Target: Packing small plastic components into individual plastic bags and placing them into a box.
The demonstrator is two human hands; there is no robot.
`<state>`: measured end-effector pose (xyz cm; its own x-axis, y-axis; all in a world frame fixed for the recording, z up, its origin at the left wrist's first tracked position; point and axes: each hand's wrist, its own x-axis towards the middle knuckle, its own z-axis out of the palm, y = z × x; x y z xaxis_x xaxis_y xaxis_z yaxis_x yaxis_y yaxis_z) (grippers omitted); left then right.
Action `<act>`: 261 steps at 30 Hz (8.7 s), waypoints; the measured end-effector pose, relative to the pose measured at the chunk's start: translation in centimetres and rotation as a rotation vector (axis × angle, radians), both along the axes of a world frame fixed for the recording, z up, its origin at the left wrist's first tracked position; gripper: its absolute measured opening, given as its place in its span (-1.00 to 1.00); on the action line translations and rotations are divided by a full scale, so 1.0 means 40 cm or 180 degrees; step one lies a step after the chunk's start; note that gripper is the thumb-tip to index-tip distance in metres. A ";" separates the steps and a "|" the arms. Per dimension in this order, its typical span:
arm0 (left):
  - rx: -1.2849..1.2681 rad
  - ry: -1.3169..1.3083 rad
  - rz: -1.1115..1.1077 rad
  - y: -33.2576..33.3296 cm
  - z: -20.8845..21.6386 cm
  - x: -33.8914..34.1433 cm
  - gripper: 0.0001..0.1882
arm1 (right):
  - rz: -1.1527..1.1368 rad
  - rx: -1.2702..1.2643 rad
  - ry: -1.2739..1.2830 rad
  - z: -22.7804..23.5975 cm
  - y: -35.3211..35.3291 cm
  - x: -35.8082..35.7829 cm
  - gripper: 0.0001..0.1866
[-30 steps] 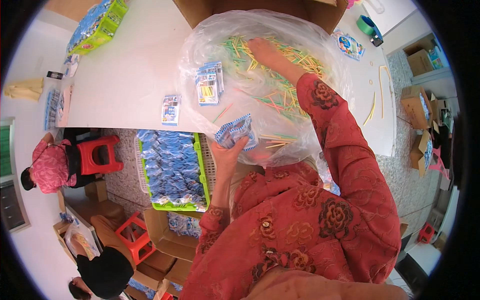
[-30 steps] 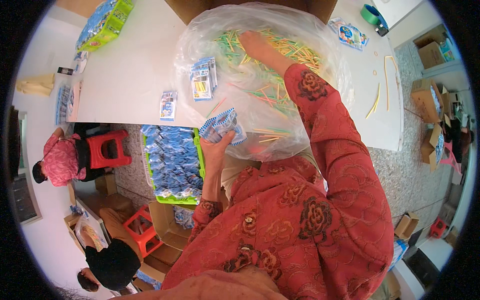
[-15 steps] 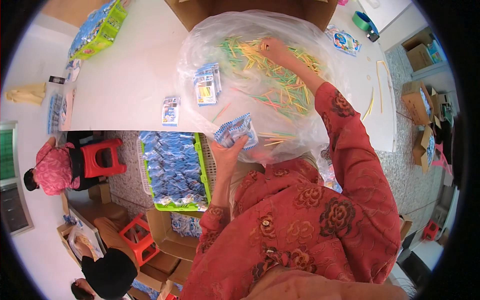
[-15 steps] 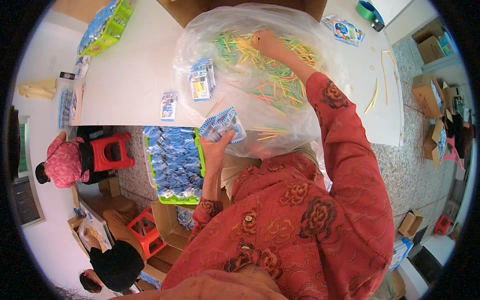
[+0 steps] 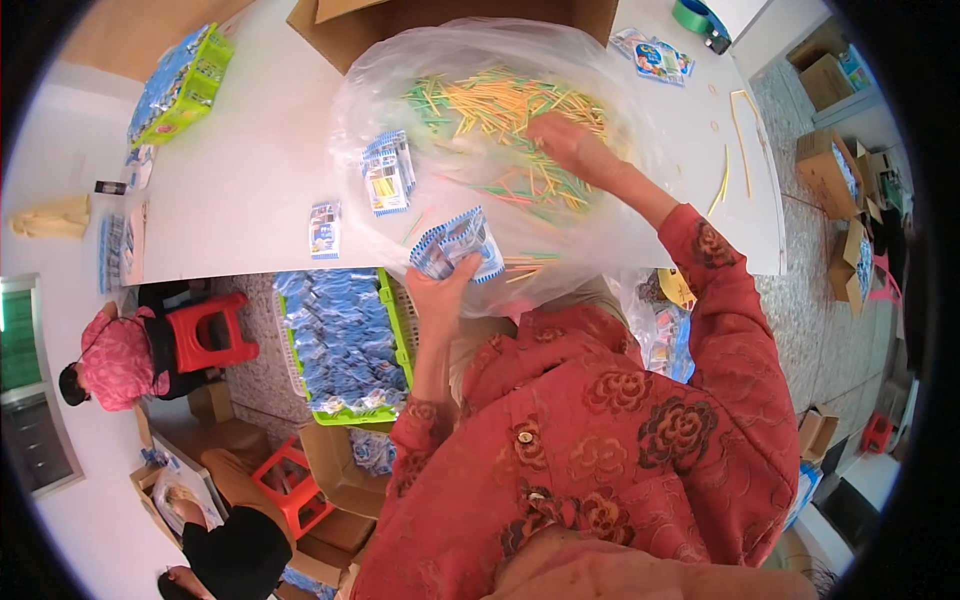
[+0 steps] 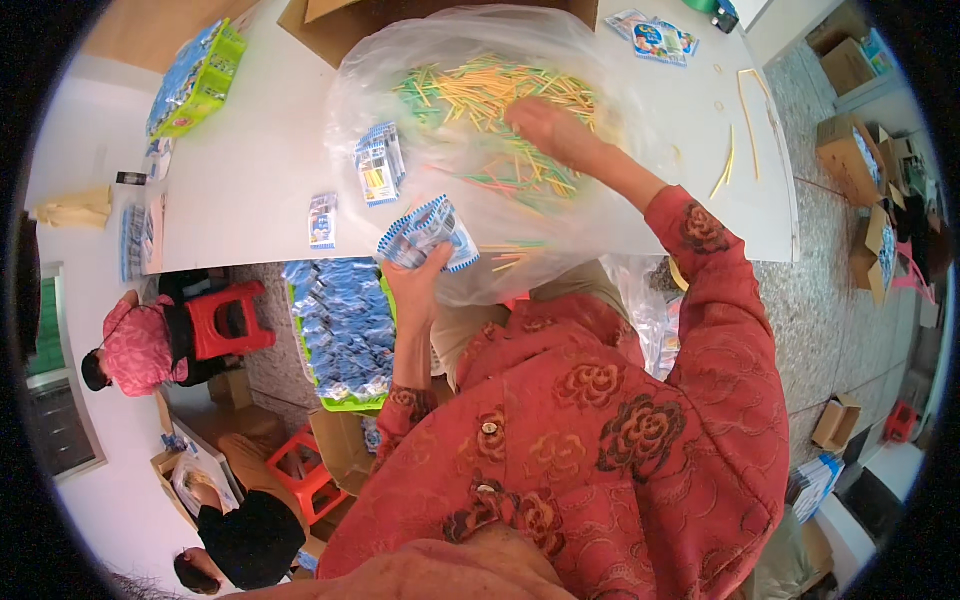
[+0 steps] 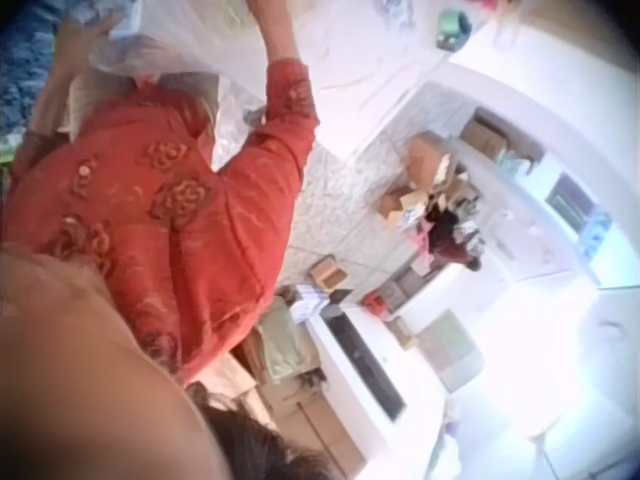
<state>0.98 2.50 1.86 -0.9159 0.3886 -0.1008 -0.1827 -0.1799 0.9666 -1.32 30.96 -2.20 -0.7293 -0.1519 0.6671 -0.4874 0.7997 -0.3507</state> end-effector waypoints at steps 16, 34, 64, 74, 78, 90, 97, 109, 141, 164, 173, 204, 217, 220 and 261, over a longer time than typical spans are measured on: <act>0.0118 0.0195 -0.0229 0.087 0.018 0.008 -0.65 | -0.0611 -0.1343 -0.1109 -0.046 0.056 0.032 -0.92; -0.0162 0.0351 -0.0864 0.236 -0.004 -0.008 -0.69 | 0.0856 -0.4825 -0.2271 0.256 0.029 0.197 -0.79; -0.1033 0.1667 -0.0291 0.218 -0.018 0.002 -0.84 | 0.0360 -0.3776 -0.2260 0.219 -0.020 0.196 -0.81; -0.1146 0.1683 -0.0126 0.228 -0.025 0.007 -0.84 | -0.0099 -0.2867 -0.1782 0.237 -0.041 0.213 -0.84; -0.0665 0.0979 -0.0209 0.236 -0.022 0.012 -0.85 | -0.0199 -0.2793 -0.1684 0.240 -0.059 0.218 -0.86; -0.0268 0.0479 -0.0502 0.247 0.004 0.008 -0.70 | -0.0132 -0.1731 -0.1569 0.249 -0.057 0.211 -0.86; -0.0068 0.0341 -0.0687 0.258 0.001 -0.004 -0.71 | -0.0166 -0.0938 -0.0853 0.250 -0.040 0.191 -0.79; 0.0530 -0.0079 -0.0685 0.236 0.019 -0.013 -0.65 | 0.0632 -0.3270 -0.1756 0.211 -0.040 0.191 -0.77; 0.0945 -0.0500 0.1628 -0.191 -0.044 0.010 -0.69 | 0.0418 -0.3203 -0.1875 -0.013 -0.314 -0.127 -0.84; 0.0244 0.0034 0.0986 -0.144 -0.051 0.002 -0.77 | 0.1417 -0.1044 -0.2601 0.184 -0.409 -0.042 -0.84; -0.0349 0.0126 0.0329 -0.131 0.002 0.019 -0.76 | 0.1175 -0.0745 -0.2136 0.229 -0.363 0.018 -0.84; -0.0199 0.0209 -0.0047 -0.054 0.034 0.033 -0.67 | 0.1039 -0.1066 -0.1596 0.250 -0.316 0.100 -0.84; 0.0539 -0.0047 0.0373 -0.033 0.045 0.040 -0.67 | 0.0725 -0.1138 -0.0745 0.322 -0.322 0.163 -0.68; 0.0515 -0.0028 0.0283 -0.033 0.032 0.040 -0.66 | 0.0805 -0.0836 -0.0647 0.313 -0.320 0.176 -0.68; 0.0506 -0.0147 0.0236 -0.022 0.041 0.071 -0.68 | 0.0764 -0.0480 -0.0982 0.293 -0.311 0.179 -0.78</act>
<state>3.81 1.62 3.51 -0.9384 0.3345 -0.0861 -0.2069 -0.3446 0.9157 5.83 18.52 9.50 -0.8543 -0.2592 0.4506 -0.5073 0.6047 -0.6140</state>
